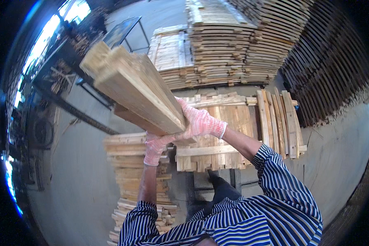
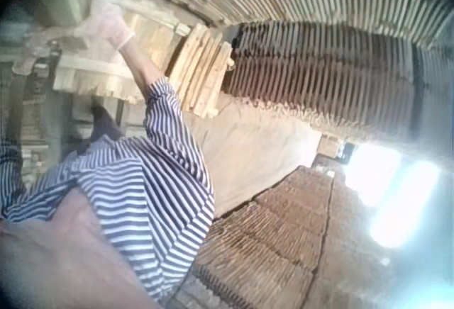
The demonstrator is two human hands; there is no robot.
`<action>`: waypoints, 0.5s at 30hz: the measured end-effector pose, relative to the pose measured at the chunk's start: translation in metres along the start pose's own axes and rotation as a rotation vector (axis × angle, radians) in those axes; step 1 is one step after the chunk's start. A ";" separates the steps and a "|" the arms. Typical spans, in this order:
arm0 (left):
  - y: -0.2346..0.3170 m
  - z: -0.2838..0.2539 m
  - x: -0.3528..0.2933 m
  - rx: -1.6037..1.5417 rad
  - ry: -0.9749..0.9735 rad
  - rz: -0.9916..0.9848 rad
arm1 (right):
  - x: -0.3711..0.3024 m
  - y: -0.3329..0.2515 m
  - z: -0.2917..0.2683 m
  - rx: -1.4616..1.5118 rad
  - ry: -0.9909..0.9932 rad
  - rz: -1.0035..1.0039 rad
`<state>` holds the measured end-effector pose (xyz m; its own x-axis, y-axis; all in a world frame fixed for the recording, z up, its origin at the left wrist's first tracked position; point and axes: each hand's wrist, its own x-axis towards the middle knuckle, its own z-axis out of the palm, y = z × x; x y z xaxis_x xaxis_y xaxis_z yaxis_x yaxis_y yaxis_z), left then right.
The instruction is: The person repeatedly picks up small stacks of wooden planks from a metal rack and places them onto a growing pile on the floor. The person wears pink gloves and a striped shirt while moving the planks in a warehouse setting.
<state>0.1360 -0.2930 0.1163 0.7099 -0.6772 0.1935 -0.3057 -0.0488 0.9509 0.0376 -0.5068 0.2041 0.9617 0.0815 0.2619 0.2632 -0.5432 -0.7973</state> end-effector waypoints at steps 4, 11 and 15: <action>-0.046 0.027 0.052 0.306 -0.286 0.045 | -0.011 0.084 -0.021 0.033 -0.066 0.121; -0.144 0.096 0.108 -0.373 -0.402 -0.300 | -0.049 0.241 0.007 0.051 -0.058 0.401; -0.117 0.122 0.153 -0.199 -0.237 -0.113 | -0.043 0.253 -0.022 0.005 0.089 0.343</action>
<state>0.2031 -0.4807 0.0052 0.5576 -0.8289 0.0449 -0.0868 -0.0044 0.9962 0.0609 -0.6661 0.0035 0.9837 -0.1779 0.0247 -0.0731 -0.5221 -0.8498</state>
